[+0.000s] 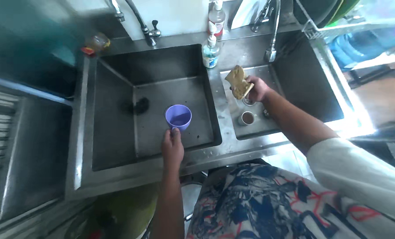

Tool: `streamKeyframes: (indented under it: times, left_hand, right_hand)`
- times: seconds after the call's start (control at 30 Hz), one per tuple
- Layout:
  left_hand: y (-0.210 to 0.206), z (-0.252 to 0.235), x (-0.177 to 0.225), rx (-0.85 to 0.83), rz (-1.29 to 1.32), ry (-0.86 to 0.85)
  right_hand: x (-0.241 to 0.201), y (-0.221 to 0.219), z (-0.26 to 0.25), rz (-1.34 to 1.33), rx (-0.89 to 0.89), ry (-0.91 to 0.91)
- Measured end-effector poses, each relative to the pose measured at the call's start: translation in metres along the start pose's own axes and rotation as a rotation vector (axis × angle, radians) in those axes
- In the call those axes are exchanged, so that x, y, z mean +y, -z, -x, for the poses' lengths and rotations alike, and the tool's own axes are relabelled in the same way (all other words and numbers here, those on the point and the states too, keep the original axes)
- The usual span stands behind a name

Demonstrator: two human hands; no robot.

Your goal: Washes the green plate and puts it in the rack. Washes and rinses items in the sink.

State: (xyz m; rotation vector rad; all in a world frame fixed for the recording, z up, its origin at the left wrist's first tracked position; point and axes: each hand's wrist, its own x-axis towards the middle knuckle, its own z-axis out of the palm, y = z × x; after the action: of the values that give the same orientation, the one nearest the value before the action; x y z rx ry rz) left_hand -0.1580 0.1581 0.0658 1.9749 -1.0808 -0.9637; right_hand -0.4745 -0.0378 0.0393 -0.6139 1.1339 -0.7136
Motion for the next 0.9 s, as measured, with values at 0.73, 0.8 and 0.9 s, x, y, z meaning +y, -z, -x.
streamKeyframes:
  times: [0.73, 0.8, 0.9]
  left_hand:
    - [-0.098, 0.014, 0.01, 0.174, -0.153, -0.722]
    - [-0.114, 0.015, 0.011, 0.216, -0.17, -0.793]
    - [-0.131, 0.018, 0.015, 0.266, -0.183, -0.834]
  right_hand:
    - [0.03, -0.018, 0.103, 0.198, 0.029, -0.027]
    - [0.036, -0.039, 0.1, 0.19, 0.055, -0.046]
    - [0.037, -0.059, 0.099, 0.162, 0.052, -0.049]
